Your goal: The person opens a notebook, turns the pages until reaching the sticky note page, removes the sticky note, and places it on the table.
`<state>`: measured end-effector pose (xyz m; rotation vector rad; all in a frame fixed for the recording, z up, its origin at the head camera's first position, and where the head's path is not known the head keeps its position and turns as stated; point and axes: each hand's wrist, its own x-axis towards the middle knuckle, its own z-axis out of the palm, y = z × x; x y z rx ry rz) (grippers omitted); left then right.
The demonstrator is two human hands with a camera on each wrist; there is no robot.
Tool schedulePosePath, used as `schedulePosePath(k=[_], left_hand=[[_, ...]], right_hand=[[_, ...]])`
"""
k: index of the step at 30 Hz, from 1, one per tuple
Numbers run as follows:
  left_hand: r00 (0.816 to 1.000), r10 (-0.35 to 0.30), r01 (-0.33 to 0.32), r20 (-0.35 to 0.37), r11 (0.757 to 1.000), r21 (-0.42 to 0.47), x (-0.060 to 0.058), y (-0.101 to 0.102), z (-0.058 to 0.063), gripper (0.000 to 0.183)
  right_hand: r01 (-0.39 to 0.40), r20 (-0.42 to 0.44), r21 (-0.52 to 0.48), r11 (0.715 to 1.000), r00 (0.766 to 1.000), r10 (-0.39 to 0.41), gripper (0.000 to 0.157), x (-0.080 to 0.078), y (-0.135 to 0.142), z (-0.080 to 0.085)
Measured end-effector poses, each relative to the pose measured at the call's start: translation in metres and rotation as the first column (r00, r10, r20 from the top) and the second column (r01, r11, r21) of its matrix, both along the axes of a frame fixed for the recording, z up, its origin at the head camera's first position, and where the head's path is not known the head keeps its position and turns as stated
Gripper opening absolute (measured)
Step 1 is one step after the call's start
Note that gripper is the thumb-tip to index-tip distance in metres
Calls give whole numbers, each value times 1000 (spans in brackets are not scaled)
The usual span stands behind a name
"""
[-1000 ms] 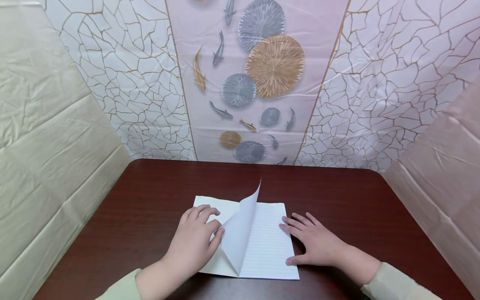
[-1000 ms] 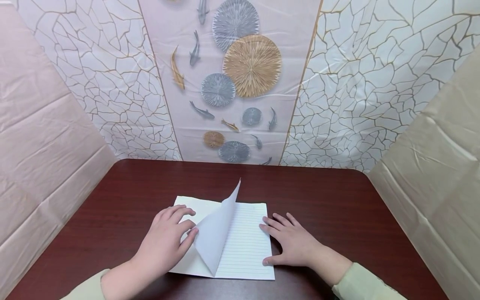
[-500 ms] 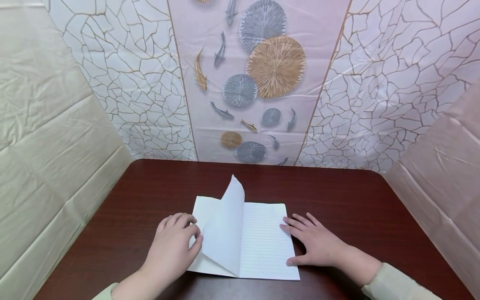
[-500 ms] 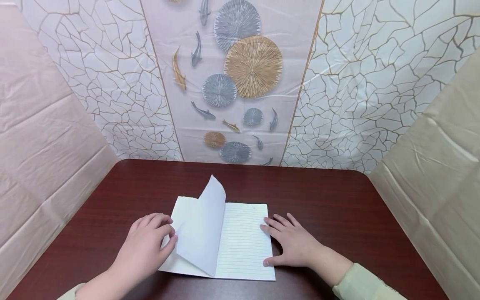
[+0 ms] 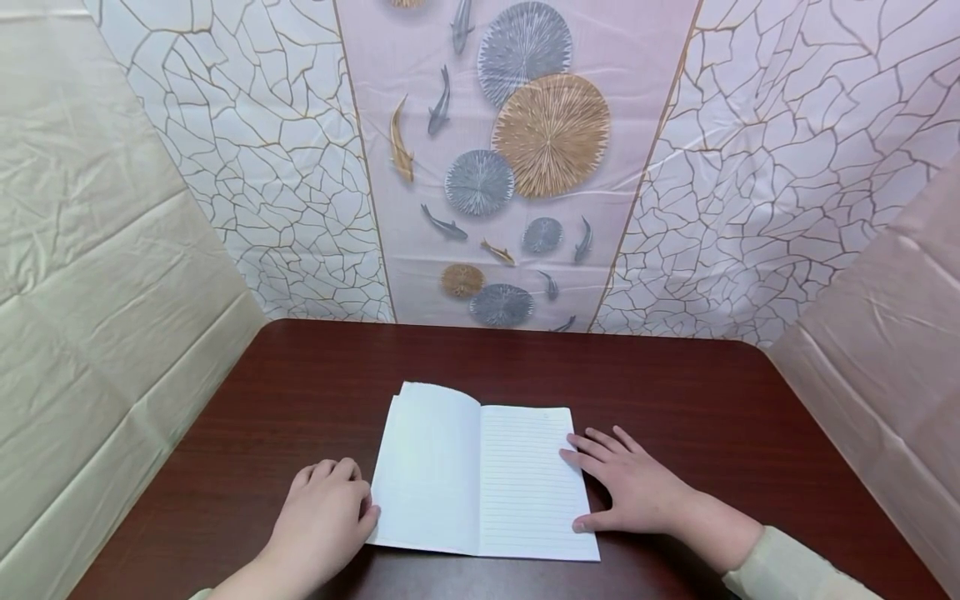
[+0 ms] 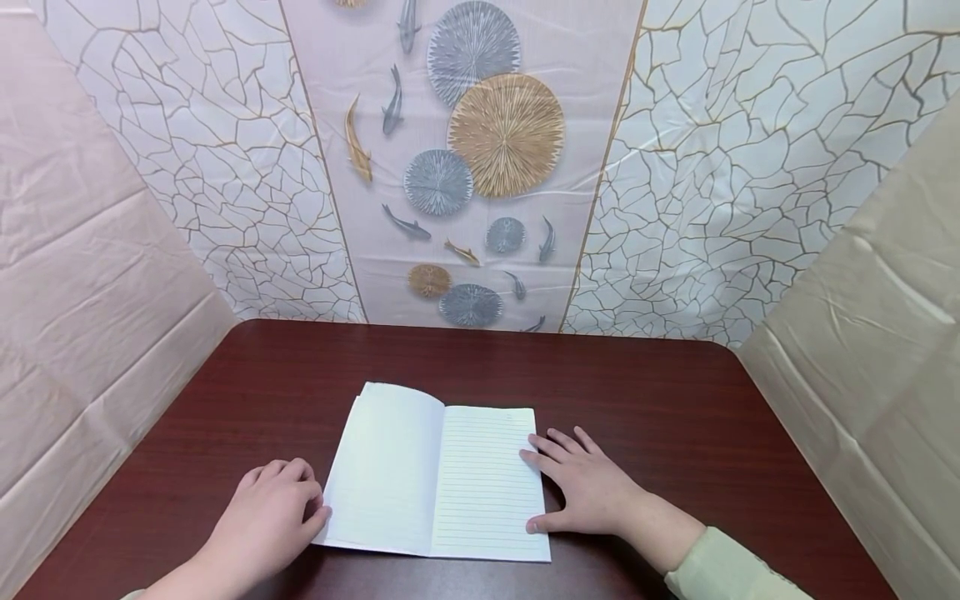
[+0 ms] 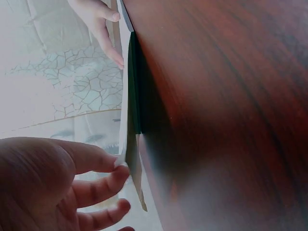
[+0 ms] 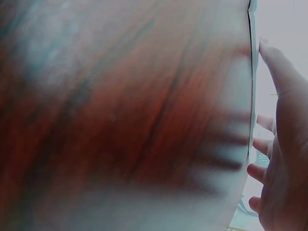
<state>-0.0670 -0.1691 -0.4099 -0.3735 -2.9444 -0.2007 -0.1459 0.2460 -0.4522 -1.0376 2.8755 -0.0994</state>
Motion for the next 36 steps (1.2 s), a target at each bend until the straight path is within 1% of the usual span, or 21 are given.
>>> schedulePosePath(k=[3,7,12,18,26,33,36], left_hand=[[998,-4,6,62,1000,-25,0,-1,-3,31],[995,-15,23,100,997,-70,-1,-1,-9,33],[995,-39,50,97,993,-111,-1,1,-13,33],[991,-44,61,124,989,-137,-4,3,-16,32],[989,-34,56,141,987,-152,-7,3,-17,33],[989,-2,23,150,990,-142,-9,2,-15,36],[989,-13,34,146,989,-141,-11,5,-16,36]], right_hand=[[2,-1,2,1000,1000,-2,96,0,0,1],[4,-1,3,1000,1000,-4,96,1,0,1],[8,9,1,1000,1000,-8,96,1,0,1],[8,4,-1,1000,1000,-8,96,2,0,2],[10,-11,11,1000,1000,-10,97,1,1,0],[11,-3,15,1000,1000,-11,97,0,0,0],[12,1,20,1000,1000,-12,97,0,0,0]])
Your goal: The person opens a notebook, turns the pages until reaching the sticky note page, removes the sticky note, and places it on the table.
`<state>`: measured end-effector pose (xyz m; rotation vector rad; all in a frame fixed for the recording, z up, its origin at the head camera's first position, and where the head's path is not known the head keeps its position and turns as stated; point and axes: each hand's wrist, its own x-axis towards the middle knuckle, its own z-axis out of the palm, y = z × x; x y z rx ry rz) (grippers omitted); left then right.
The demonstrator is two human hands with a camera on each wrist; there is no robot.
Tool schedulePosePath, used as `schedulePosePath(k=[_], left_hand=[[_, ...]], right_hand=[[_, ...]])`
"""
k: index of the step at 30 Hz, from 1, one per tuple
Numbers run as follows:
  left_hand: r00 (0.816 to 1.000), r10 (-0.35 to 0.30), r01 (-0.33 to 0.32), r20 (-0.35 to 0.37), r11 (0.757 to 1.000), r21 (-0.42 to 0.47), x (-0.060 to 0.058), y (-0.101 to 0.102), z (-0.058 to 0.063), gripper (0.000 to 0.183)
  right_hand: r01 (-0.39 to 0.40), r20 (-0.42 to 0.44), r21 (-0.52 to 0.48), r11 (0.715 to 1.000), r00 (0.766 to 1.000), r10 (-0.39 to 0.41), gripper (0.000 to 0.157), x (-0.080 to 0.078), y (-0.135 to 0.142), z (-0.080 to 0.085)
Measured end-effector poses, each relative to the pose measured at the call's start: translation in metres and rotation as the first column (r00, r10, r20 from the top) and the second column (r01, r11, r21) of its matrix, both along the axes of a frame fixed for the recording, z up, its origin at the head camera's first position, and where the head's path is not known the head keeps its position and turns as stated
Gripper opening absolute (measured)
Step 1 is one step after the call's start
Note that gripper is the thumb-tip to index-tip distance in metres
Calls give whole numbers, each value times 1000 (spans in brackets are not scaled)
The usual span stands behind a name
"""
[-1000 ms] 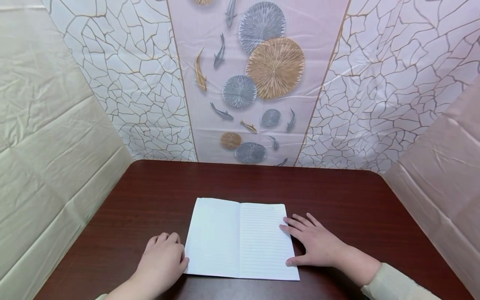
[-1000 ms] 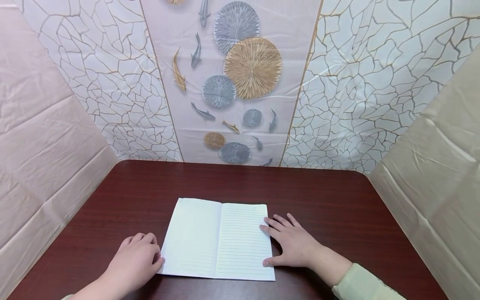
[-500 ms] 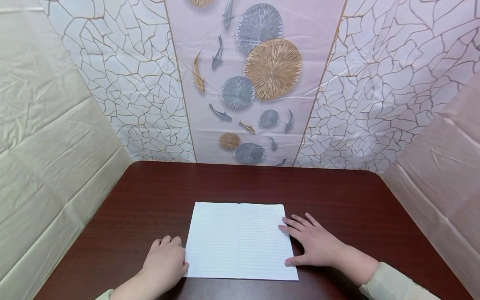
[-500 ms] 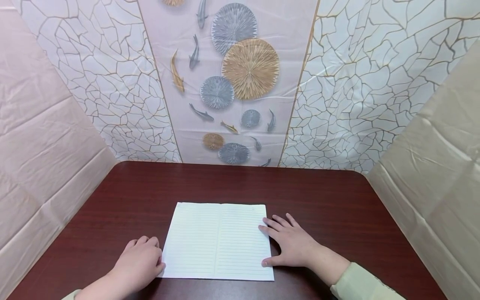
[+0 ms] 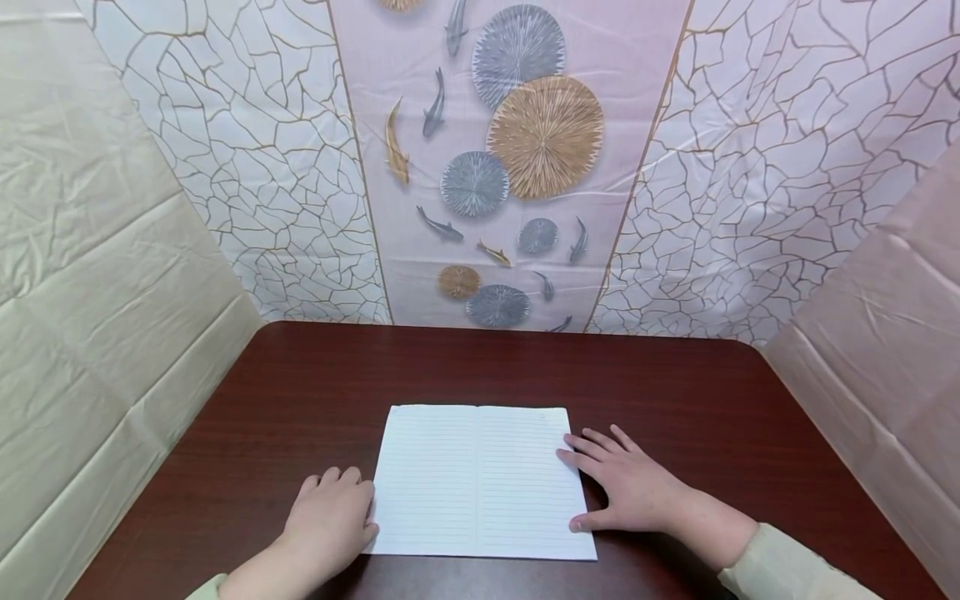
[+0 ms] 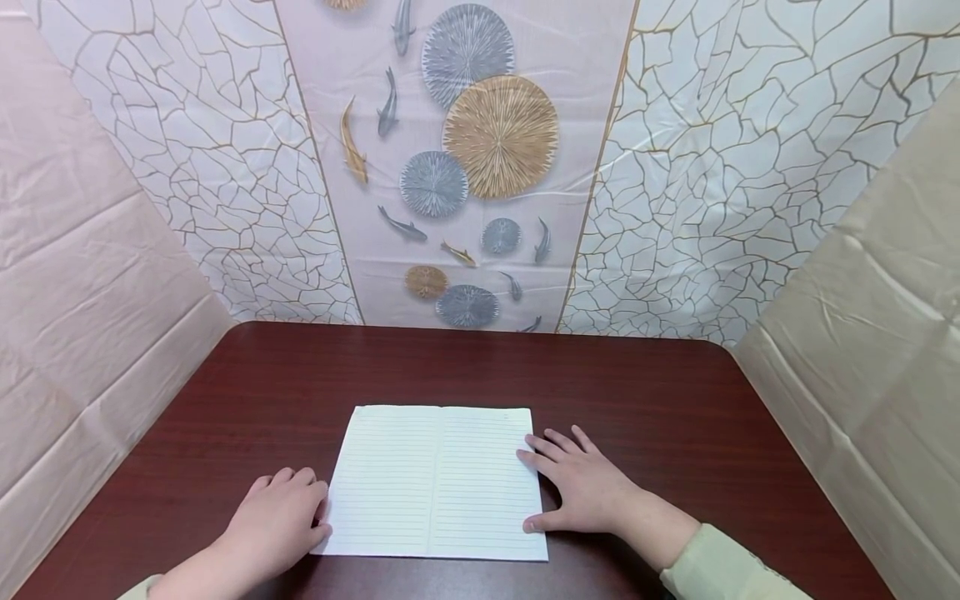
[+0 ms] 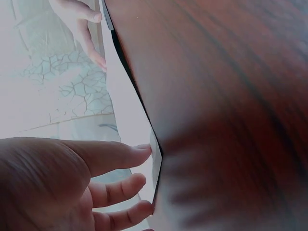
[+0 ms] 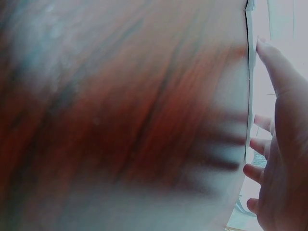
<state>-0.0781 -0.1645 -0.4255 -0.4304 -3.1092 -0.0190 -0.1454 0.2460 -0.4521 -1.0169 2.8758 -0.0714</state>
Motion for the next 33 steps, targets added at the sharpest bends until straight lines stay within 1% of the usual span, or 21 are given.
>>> schedulePosePath(k=[5,8,12,14,16,20,23,27,33], left_hand=[[998,-55,55,-6,998,2,-5,13,4,28],[994,-104,104,-28,995,0,-9,25,7,29],[983,-175,176,-53,984,20,-15,43,8,34],[978,-207,209,-37,977,40,-19,51,7,40],[974,-228,228,-5,972,62,-23,58,4,49],[969,-237,229,65,967,108,-28,69,-3,66],[966,-234,220,107,967,128,-30,75,-7,73],[960,-233,213,158,968,133,-32,79,-8,77],[952,-231,208,199,969,133,-33,82,-12,78]], right_hand=[[-1,0,-4,1000,1000,1,97,1,0,2],[-2,-1,-7,1000,1000,2,97,2,1,2],[-13,-16,-23,1000,1000,12,96,2,1,2],[-23,-31,-39,999,999,21,95,3,2,1],[-30,-44,-50,998,999,28,95,3,2,0],[-30,-49,-49,998,998,27,95,2,2,-2],[-20,-36,-29,999,999,19,96,2,2,-2],[-7,-13,-9,1000,1000,7,96,2,2,-1],[-8,-12,-13,1000,1000,7,97,2,3,-1]])
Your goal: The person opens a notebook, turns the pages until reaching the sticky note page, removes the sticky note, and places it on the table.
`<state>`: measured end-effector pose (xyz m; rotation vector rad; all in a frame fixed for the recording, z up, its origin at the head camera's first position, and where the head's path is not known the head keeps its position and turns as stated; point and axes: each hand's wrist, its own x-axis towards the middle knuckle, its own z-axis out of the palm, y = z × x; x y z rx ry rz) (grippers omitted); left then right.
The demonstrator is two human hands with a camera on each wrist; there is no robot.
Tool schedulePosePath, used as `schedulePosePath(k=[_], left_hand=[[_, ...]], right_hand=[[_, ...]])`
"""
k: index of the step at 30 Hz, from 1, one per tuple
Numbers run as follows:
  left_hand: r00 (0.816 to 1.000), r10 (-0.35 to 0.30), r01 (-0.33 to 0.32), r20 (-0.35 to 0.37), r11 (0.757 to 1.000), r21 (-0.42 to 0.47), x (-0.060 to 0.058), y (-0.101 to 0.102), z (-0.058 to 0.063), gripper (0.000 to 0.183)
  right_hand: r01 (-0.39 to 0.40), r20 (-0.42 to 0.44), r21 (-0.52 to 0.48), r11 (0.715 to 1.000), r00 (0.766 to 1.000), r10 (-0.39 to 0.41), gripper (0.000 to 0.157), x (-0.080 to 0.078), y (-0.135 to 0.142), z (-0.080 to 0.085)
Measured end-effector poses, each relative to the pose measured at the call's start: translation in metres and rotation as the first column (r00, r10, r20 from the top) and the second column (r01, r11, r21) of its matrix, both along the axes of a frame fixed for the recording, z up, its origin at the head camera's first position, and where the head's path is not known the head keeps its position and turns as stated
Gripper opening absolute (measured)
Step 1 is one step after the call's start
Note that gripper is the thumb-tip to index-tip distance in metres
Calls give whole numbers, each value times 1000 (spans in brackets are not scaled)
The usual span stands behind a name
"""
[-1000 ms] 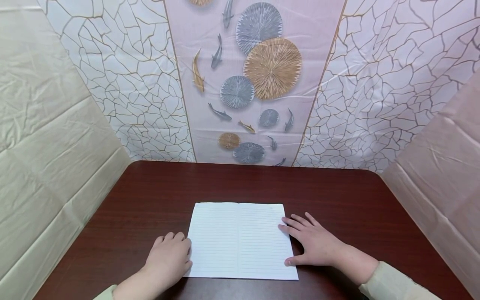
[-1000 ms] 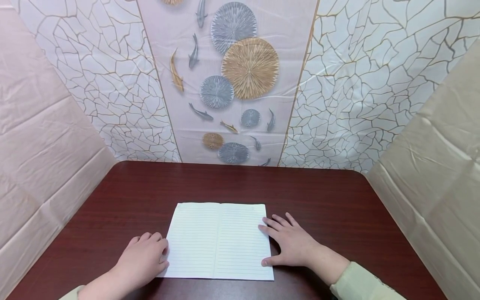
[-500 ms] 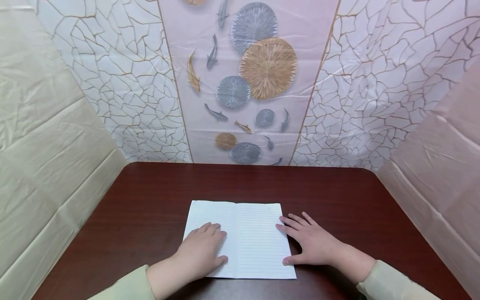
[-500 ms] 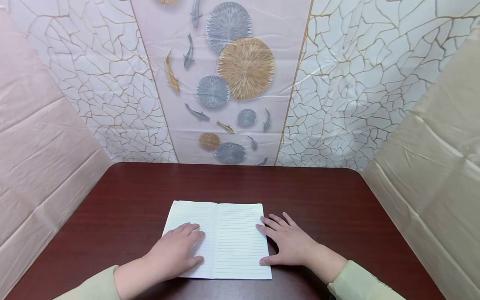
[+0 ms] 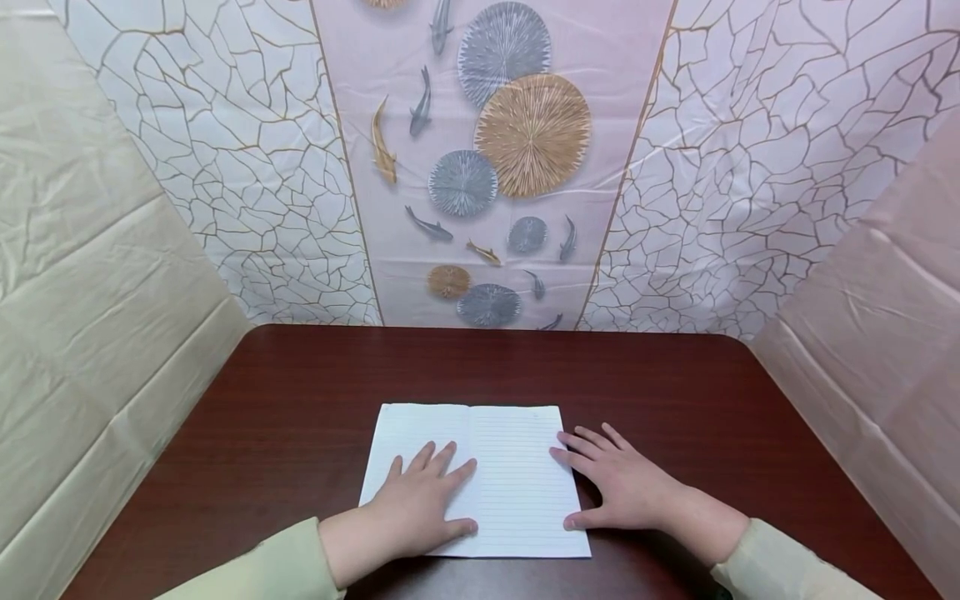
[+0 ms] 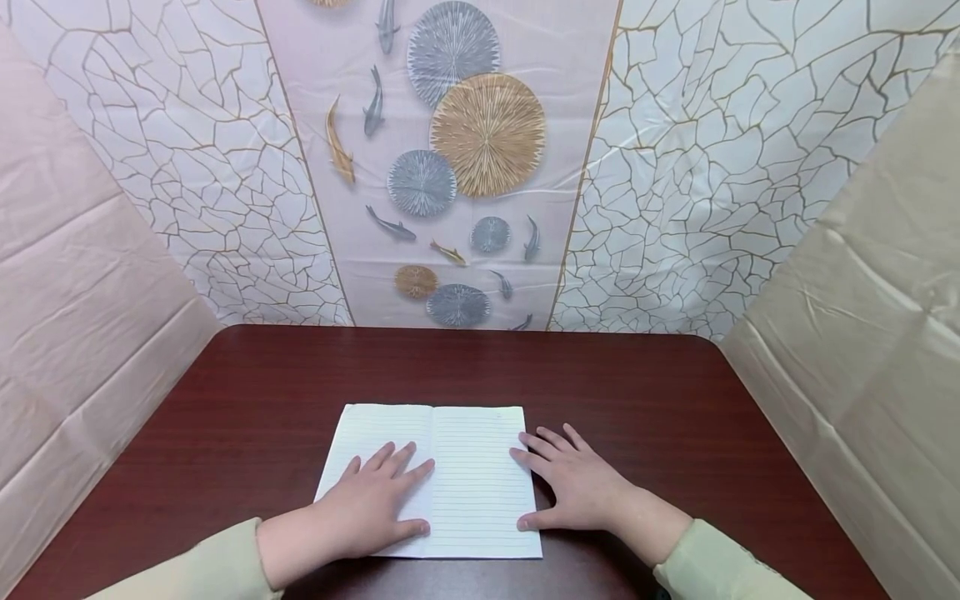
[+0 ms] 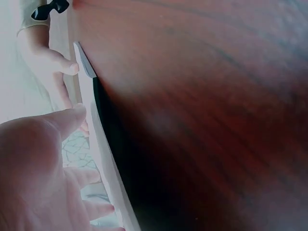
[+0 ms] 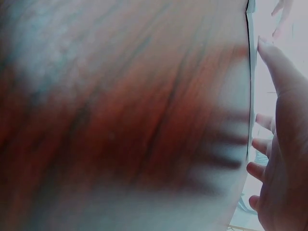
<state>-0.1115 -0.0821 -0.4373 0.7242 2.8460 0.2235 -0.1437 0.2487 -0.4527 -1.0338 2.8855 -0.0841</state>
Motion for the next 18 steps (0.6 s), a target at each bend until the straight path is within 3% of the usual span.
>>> schedulePosePath(k=[18], left_hand=[[998,3,-3,58,1000,-1,2,-1,2,75]], right_hand=[[-28,-4,-13,1000,1000,28,100,7,2,1]])
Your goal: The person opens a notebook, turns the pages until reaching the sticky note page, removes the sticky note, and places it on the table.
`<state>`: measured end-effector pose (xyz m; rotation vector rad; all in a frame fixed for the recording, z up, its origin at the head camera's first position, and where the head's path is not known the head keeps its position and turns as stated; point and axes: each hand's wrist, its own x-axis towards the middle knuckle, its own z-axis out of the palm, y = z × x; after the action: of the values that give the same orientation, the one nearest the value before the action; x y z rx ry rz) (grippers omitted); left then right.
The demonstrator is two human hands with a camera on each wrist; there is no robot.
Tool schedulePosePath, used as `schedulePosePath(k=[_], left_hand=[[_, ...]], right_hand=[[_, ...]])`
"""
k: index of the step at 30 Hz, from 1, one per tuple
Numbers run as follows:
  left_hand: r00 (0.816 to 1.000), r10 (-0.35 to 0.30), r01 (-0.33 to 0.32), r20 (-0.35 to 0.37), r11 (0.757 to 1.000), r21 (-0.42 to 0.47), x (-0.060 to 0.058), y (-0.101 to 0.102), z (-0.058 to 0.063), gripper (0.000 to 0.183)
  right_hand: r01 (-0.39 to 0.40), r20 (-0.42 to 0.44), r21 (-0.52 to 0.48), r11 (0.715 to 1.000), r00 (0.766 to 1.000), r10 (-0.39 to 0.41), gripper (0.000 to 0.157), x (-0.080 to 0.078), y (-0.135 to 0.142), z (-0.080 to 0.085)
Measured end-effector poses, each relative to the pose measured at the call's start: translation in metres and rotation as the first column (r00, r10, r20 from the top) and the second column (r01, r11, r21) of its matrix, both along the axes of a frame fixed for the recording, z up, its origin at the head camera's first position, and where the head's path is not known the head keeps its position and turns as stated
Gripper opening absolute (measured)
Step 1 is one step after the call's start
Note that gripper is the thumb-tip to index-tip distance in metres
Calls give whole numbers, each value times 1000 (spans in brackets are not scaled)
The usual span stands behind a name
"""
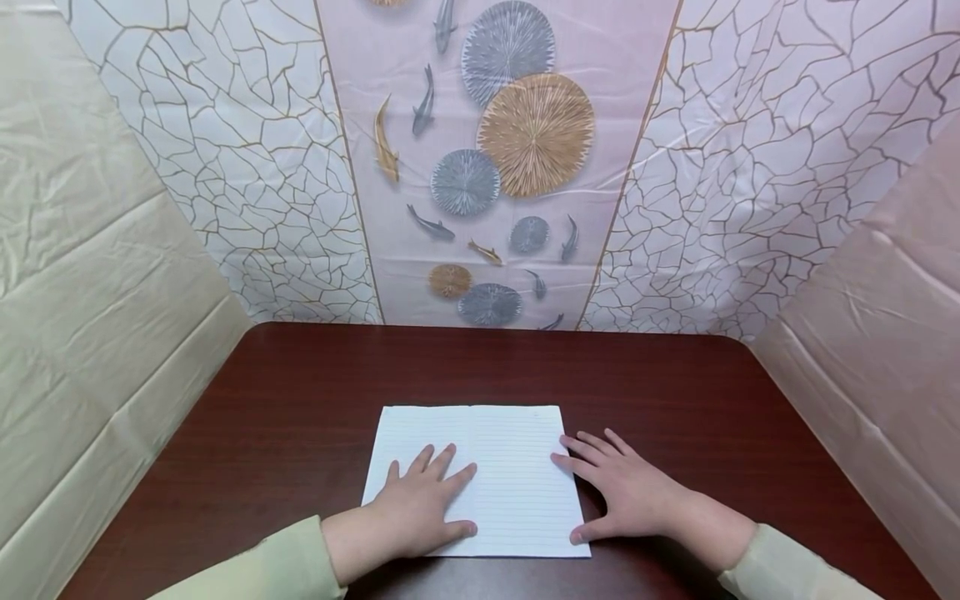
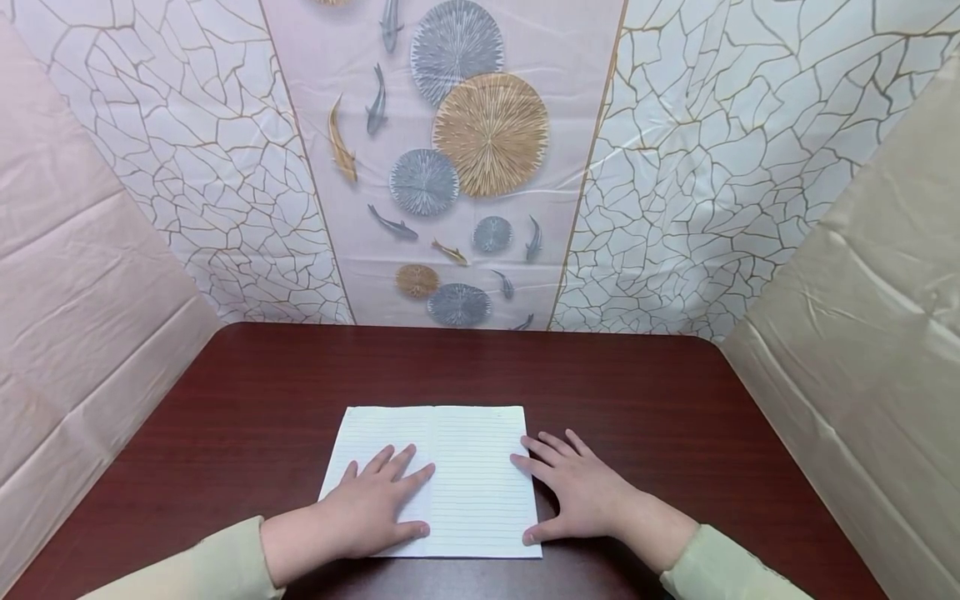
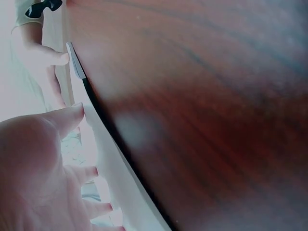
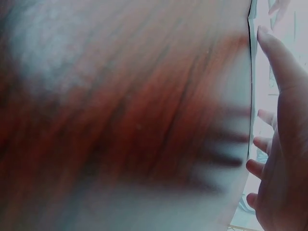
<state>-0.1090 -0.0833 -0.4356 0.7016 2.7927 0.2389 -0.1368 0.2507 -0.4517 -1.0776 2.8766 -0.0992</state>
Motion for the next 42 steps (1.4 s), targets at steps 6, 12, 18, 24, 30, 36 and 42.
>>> schedulePosePath(k=[6,12,18,24,30,36,42], left_hand=[[1000,0,0,5,1000,2,-1,0,0,76],[1000,0,0,1,1000,2,0,0,0,77],[1000,3,-3,9,1000,2,0,1,-1,77],[1000,3,-3,7,1000,2,-1,1,-1,77],[1000,5,-5,11,1000,2,-1,1,0,78],[1000,7,-7,8,1000,0,-2,1,1,78],[1000,8,-8,12,1000,10,-2,1,2,77]], right_hand=[[-8,-3,-7,1000,1000,8,102,1,0,-1],[-13,-8,-8,1000,1000,13,104,0,0,-3],[-14,-12,-16,1000,1000,13,103,0,0,-4],[-1,28,-11,1000,1000,1,101,1,-1,-1],[0,36,-8,1000,999,1,100,1,-1,0],[5,29,-11,1000,1000,-5,96,1,-2,0],[3,-12,-18,1000,1000,-4,93,1,-4,1]])
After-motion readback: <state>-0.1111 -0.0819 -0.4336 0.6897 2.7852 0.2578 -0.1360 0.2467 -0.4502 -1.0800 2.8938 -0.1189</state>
